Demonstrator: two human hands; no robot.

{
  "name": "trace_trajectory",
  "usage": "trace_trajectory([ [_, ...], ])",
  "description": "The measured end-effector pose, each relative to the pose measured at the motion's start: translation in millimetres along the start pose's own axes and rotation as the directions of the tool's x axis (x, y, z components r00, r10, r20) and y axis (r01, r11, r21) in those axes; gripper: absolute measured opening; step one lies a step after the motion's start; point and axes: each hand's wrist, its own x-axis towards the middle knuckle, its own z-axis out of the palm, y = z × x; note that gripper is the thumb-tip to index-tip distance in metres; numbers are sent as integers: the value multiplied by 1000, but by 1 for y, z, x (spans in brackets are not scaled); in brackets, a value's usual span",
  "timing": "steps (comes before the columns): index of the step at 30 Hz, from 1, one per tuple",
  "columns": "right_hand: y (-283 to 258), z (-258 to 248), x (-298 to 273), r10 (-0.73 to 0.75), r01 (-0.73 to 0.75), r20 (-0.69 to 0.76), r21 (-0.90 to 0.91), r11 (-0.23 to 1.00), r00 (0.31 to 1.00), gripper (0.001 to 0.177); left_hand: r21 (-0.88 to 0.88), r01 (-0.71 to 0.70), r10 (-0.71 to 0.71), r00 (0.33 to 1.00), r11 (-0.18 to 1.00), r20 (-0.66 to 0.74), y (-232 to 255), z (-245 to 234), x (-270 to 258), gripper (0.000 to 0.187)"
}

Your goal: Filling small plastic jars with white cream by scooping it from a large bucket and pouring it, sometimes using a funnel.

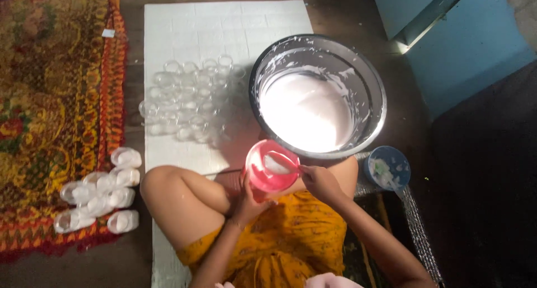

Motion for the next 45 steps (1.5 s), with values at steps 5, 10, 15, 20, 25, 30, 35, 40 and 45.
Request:
trace_trajectory([
  [5,22,44,-12,-282,148,-252,-444,884,925,39,259,-152,161,987,954,-12,-7,-11,9,133],
  [10,1,39,-44,-451,220,-283,-585,780,847,51,171,-161,188,970,972,-157,-1,-9,13,124],
  [15,-11,41,-65,-532,211,-372,-633,745,761,49,196,-384,424,871,902,-248,-22,2,23,121],
  [20,-8,76,-61,-554,81,-439,-729,680,707,44,212,-350,390,900,913,-195,-22,4,23,122],
  [25,-4,97,-56,-419,130,-76,-887,443,905,33,132,-184,196,977,974,-83,-2,-8,13,117],
  [30,11,108,-40,-363,261,150,-924,281,920,35,115,-216,226,970,970,-88,3,-11,11,119],
  [35,32,99,-34,-366,277,121,-869,411,923,46,140,-251,267,957,958,-113,-4,-8,13,117],
  [40,59,100,-16,-74,-4,-142,-489,872,987,56,191,-278,300,949,941,-95,-23,-1,16,111],
  [45,39,75,8,137,-144,-46,-215,966,990,46,168,-340,360,927,925,-106,-33,3,19,114],
])
